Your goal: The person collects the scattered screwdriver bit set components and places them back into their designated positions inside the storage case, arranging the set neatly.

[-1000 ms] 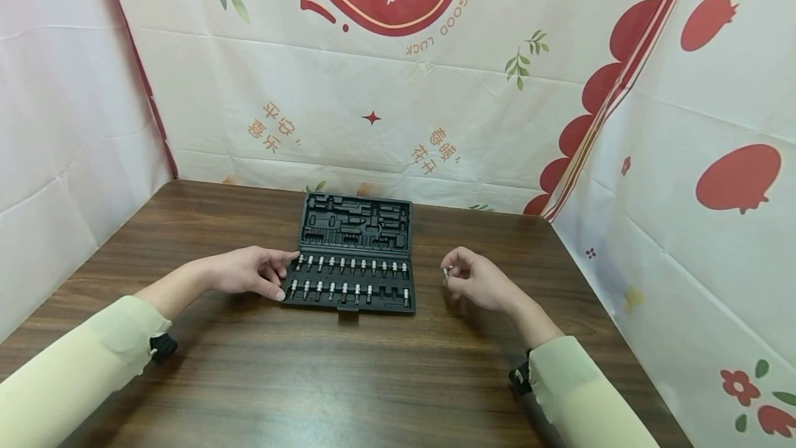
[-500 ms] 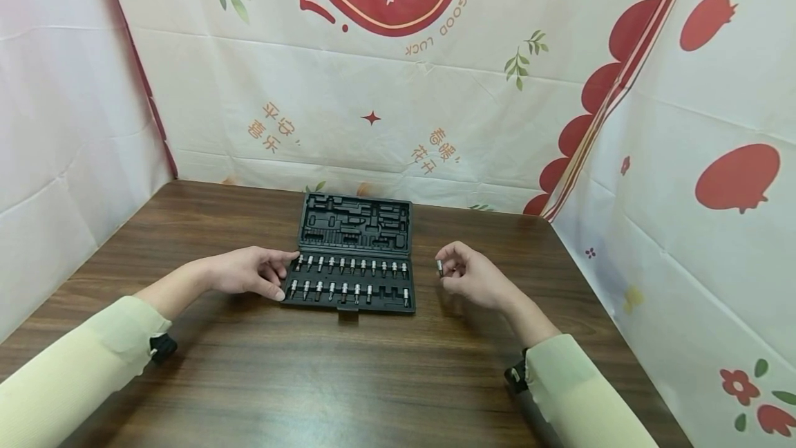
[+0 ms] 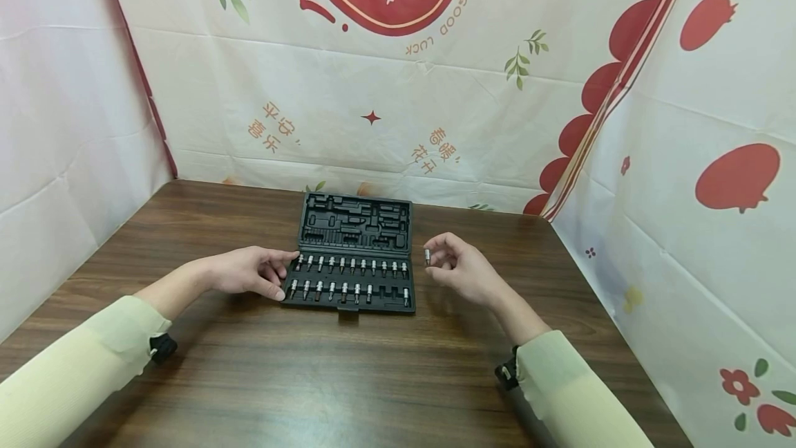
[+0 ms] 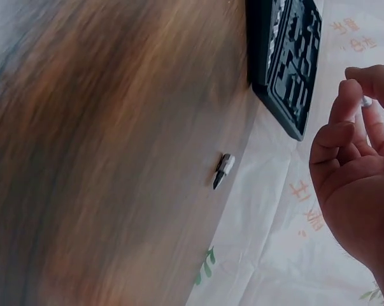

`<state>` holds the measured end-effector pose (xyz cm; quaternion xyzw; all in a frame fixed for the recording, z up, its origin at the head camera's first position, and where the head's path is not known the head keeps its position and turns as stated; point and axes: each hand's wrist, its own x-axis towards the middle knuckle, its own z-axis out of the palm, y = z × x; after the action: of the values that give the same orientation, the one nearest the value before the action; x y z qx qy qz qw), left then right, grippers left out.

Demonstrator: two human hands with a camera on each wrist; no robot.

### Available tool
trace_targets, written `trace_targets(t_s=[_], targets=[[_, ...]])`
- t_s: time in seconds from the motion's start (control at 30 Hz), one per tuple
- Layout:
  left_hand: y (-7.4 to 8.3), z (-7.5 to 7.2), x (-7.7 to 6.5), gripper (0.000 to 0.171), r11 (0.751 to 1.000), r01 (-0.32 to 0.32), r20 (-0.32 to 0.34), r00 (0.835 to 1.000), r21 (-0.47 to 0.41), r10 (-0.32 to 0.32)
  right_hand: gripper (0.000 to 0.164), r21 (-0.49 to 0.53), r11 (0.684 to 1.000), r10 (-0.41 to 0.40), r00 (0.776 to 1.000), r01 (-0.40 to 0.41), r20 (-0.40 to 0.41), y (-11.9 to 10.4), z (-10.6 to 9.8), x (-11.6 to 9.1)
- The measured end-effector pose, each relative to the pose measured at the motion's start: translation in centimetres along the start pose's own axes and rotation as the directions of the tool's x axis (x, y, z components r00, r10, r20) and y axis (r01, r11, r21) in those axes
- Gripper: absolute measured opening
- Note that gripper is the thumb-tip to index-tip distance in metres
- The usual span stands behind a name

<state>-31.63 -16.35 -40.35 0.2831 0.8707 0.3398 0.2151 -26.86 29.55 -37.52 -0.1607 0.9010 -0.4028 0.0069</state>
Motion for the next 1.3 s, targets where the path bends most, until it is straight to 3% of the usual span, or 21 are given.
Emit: trace_targets(t_s=[0.63,1.1,1.3], targets=[[-0.1,0.0,0.2,0.097,1.000,0.005,0.006,1.000,0.002,-0.005,0.040,0.012,0.999,-0.049,0.999,0.049,0.002,-1.9,1.8,1.0],[-0.1,-0.1,0.0,0.097,1.000,-0.005,0.008,1.000,0.013,0.005,0.043,0.010,1.000,-0.018,0.995,0.017,0.095,-2.3,3.6,1.6],[-0.1,-0.1,-0.1,0.097,1.000,-0.006,0.012,1.000,0.008,0.006,0.040,-0.051,0.999,-0.003,0.991,0.010,0.133,-2.3,4.7,1.9]])
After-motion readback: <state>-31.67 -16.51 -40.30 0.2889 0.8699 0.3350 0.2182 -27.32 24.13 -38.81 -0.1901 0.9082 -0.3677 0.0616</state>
